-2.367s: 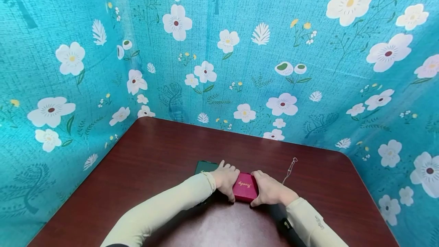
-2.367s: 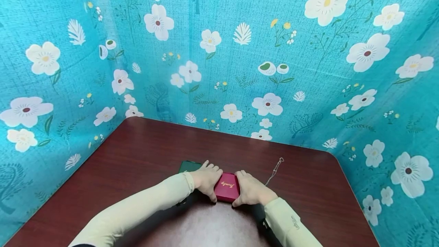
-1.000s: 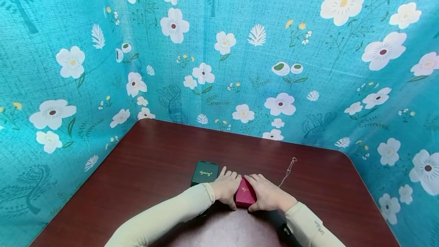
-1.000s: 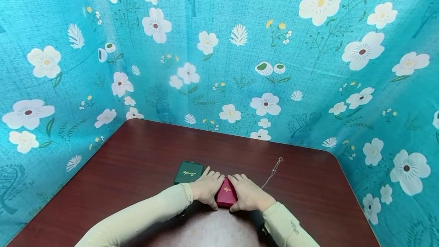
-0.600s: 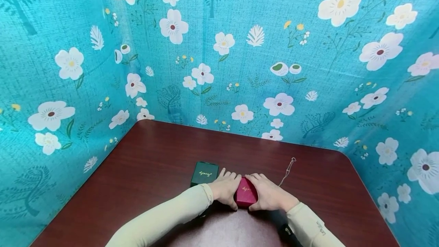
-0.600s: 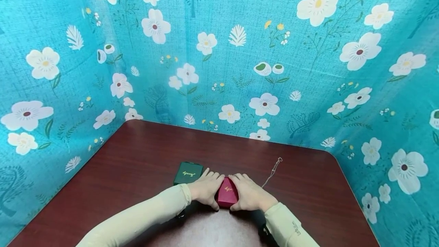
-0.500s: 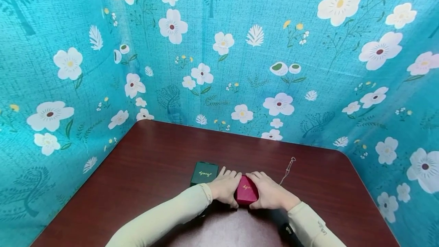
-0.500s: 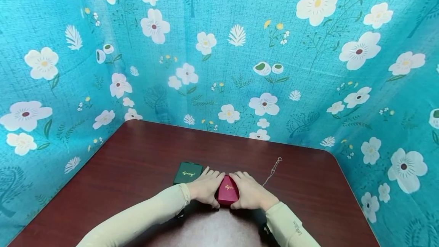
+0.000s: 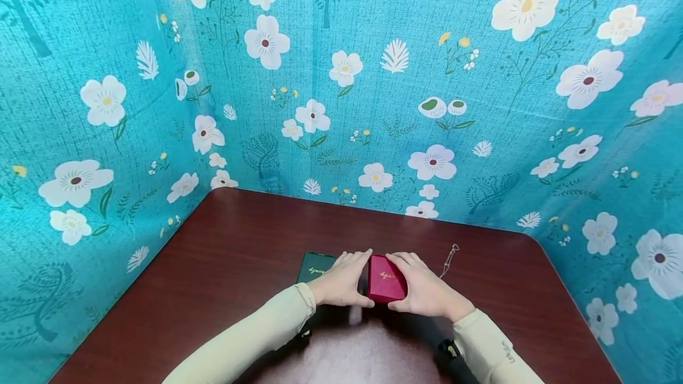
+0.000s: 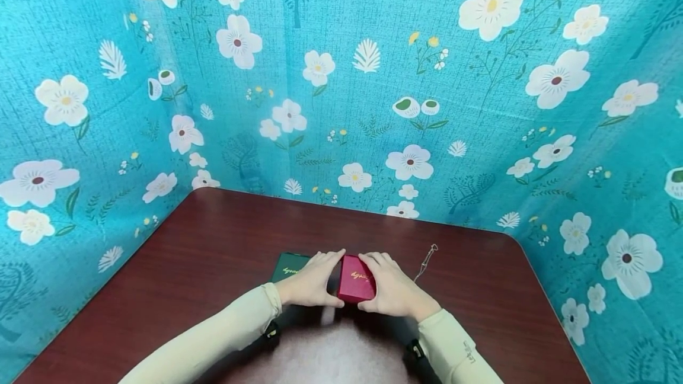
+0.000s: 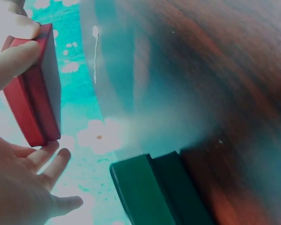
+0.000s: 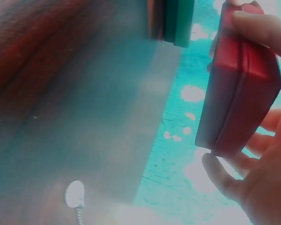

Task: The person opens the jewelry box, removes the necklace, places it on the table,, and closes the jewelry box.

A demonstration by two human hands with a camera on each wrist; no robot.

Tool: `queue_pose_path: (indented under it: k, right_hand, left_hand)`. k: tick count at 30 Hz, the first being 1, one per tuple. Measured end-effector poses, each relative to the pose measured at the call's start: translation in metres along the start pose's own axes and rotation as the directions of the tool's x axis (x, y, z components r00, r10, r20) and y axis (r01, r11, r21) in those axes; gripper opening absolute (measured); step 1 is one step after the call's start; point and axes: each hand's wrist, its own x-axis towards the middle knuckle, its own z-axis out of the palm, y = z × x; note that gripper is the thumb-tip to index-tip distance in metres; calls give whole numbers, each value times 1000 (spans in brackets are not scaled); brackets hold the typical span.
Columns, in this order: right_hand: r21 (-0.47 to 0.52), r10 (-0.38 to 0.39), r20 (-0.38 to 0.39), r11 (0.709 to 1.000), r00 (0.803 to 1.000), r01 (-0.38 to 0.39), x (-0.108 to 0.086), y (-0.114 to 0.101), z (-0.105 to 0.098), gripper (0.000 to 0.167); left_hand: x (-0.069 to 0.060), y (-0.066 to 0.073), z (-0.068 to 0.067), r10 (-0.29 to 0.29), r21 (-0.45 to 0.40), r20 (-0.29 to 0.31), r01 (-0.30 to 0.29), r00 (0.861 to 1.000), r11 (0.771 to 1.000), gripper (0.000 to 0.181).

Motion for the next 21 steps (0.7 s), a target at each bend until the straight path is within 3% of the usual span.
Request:
queue_pose_path:
  k: [4, 12, 21]
  right_hand:
    - [11, 0, -6, 1000, 1000, 0, 2, -2, -4, 100]
    - [47, 7, -29, 999, 1000, -6, 9, -7, -10, 101]
    - [49, -34, -84, 998, 996, 38, 13, -18, -16, 100]
  left_hand:
    - [-3, -6, -1, -2, -118, -32, -2, 999, 993, 104]
    - [-6, -13, 0, -58, -298, -60, 38, 997, 954, 105]
    - [-11, -14, -6, -50, -494, -105, -8, 993, 870, 94]
